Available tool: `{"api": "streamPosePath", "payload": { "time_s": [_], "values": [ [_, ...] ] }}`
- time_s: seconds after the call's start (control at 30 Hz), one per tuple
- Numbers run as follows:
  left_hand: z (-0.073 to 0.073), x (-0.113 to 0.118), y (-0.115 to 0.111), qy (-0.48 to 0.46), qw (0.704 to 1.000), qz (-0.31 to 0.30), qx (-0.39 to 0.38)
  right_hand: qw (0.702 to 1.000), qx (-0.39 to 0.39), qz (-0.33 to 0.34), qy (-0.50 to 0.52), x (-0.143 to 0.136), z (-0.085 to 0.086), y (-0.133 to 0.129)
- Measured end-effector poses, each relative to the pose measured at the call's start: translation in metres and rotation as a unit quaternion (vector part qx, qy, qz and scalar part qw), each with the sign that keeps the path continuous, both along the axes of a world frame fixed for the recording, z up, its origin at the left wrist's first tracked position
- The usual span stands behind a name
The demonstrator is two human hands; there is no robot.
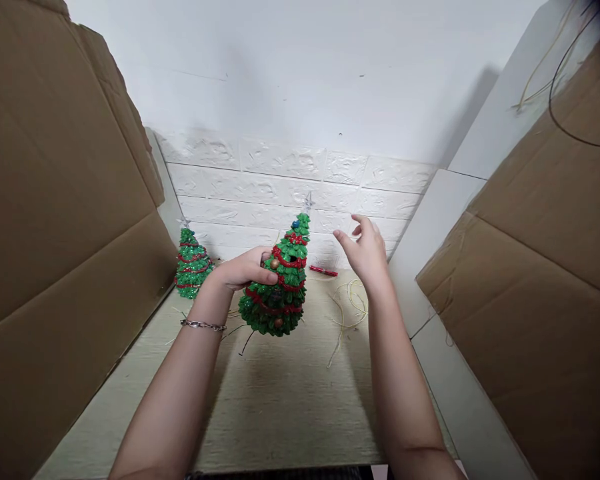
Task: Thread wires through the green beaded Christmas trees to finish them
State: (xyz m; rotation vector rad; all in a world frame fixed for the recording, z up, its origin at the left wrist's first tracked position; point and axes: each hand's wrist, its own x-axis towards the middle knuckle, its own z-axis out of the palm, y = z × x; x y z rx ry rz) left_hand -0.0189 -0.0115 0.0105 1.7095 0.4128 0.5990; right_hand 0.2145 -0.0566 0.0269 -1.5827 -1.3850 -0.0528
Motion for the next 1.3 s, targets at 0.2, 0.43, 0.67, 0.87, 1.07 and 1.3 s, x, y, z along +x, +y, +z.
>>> {"api": "streamPosePath", "payload": {
  "time_s": [0.2, 0.43, 0.67, 0.87, 1.07, 1.3],
  "values": [
    [0.002, 0.006, -0.004, 0.036, 0.999, -0.029, 0.024, 0.945, -0.067, 0.321, -0.003, -0.028, -0.006, 0.002],
    [-0.003, 0.010, -0.004, 0.022, 0.998, -0.061, -0.001, 0.894, -0.119, 0.417, 0.112, -0.044, -0.013, 0.005],
    [-0.001, 0.014, -0.008, 0.025, 0.995, -0.094, 0.001, 0.897, -0.091, 0.402, 0.159, -0.047, -0.014, 0.007],
    [0.000, 0.014, -0.009, 0.024, 0.996, -0.087, 0.013, 0.899, -0.045, 0.391, 0.191, -0.053, -0.017, 0.011],
    [0.000, 0.007, -0.008, 0.016, 0.998, -0.066, -0.017, 0.874, 0.097, 0.246, 0.408, -0.044, -0.011, 0.015],
    [0.001, 0.002, -0.008, -0.057, 0.998, -0.019, -0.016, 0.882, 0.148, 0.271, 0.355, -0.033, -0.005, 0.007]
  ]
}}
